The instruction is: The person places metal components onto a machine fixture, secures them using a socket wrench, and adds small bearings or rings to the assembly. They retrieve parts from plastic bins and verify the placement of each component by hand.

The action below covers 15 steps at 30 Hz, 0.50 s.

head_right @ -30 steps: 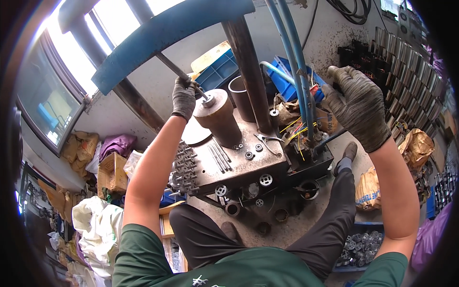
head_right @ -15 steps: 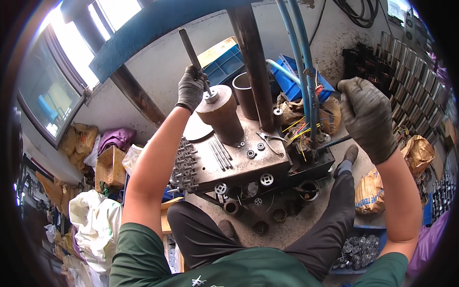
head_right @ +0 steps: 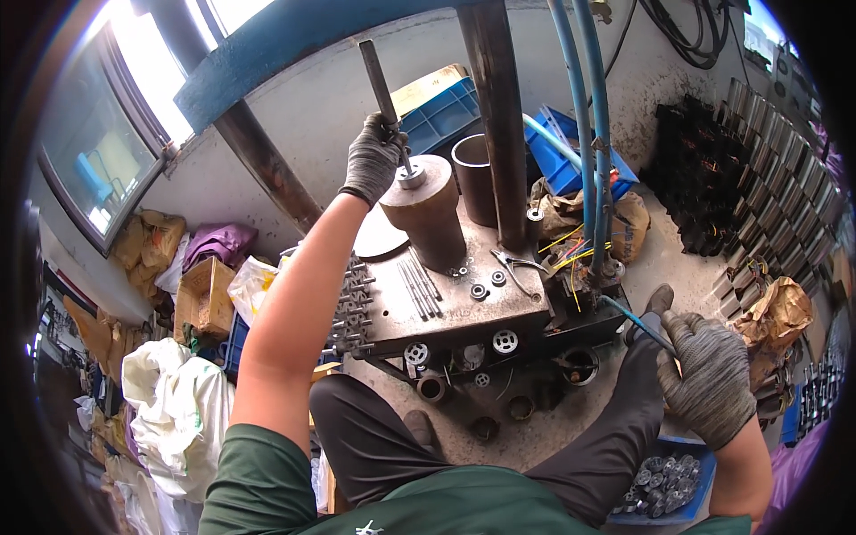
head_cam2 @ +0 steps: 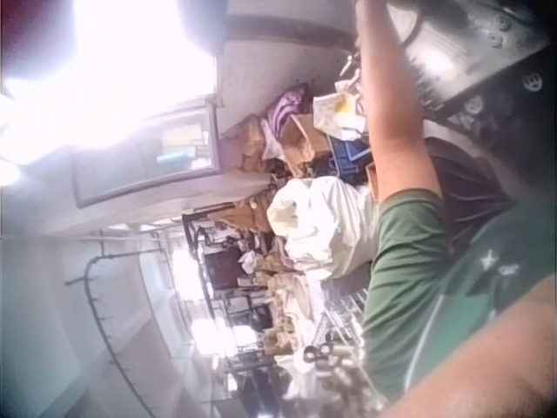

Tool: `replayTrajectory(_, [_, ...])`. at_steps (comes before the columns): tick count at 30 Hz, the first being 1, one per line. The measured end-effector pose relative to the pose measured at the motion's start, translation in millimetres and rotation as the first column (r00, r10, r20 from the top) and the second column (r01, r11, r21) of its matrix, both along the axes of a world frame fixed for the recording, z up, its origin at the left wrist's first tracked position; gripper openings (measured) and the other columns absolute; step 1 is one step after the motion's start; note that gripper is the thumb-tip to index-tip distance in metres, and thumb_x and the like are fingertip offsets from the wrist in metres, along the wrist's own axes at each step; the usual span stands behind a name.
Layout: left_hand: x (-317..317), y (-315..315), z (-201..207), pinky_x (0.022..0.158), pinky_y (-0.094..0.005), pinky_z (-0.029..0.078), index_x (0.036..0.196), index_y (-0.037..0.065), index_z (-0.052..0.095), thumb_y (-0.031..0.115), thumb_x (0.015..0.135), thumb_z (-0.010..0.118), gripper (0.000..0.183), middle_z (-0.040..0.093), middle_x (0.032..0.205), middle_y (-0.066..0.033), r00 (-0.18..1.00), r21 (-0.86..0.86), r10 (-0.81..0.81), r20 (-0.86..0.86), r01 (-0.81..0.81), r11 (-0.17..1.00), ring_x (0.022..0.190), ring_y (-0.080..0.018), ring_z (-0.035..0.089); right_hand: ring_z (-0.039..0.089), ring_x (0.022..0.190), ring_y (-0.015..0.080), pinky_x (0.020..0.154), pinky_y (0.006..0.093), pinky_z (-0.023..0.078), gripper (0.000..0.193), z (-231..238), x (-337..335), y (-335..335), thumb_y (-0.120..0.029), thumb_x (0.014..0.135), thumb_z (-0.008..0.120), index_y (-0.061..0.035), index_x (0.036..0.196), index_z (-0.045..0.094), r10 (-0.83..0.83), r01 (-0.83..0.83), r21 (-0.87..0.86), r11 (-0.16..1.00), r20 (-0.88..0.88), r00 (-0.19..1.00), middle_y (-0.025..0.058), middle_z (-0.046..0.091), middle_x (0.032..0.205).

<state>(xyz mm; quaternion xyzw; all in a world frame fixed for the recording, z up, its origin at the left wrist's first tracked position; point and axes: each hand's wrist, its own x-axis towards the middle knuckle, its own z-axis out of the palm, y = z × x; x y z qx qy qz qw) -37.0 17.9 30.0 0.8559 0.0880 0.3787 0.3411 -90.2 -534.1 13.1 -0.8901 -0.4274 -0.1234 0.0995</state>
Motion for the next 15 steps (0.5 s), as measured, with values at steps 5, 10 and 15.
replayTrajectory(5, [22, -49, -6, 0.065, -0.0301, 0.059, 0.116, 0.007, 0.056, -0.005, 0.095, 0.062, 0.025, 0.063, 0.085, -0.0042, 0.996, -0.345, -0.081, 0.034, 0.088, 0.935, 0.073, -0.0140, 0.065, 0.069, 0.083, 0.0395, 0.078, 0.0482, 0.054, 0.039, 21, -20, -27, -0.023, 0.084, 0.066, -0.0010, 0.116, 0.068, -0.063, 0.036, -0.200, 0.979, -0.130, 0.990, 0.0198, 0.070, 0.098])
replayTrajectory(10, [26, -27, -34, 0.069, -0.0277, 0.053, 0.121, 0.008, 0.057, 0.001, 0.098, 0.062, 0.024, 0.063, 0.087, -0.0034, 0.991, -0.274, -0.048, 0.128, 0.082, 0.958, 0.075, -0.0117, 0.060, 0.070, 0.082, 0.0385, 0.079, 0.0473, 0.055, 0.040, 25, -17, -21, -0.026, 0.084, 0.066, -0.0012, 0.115, 0.069, -0.034, -0.017, -0.250, 0.968, -0.200, 0.979, 0.0198, 0.072, 0.098])
replayTrajectory(15, [21, -42, -44, 0.069, -0.0293, 0.056, 0.117, 0.008, 0.059, 0.004, 0.103, 0.058, 0.015, 0.062, 0.089, -0.0018, 0.979, -0.513, -0.161, 0.127, 0.204, 0.834, 0.078, -0.0115, 0.059, 0.070, 0.081, 0.0381, 0.076, 0.0475, 0.055, 0.040, 11, -10, -26, -0.027, 0.083, 0.066, -0.0028, 0.114, 0.069, 0.015, -0.066, -0.240, 0.969, -0.208, 0.978, 0.0197, 0.072, 0.096])
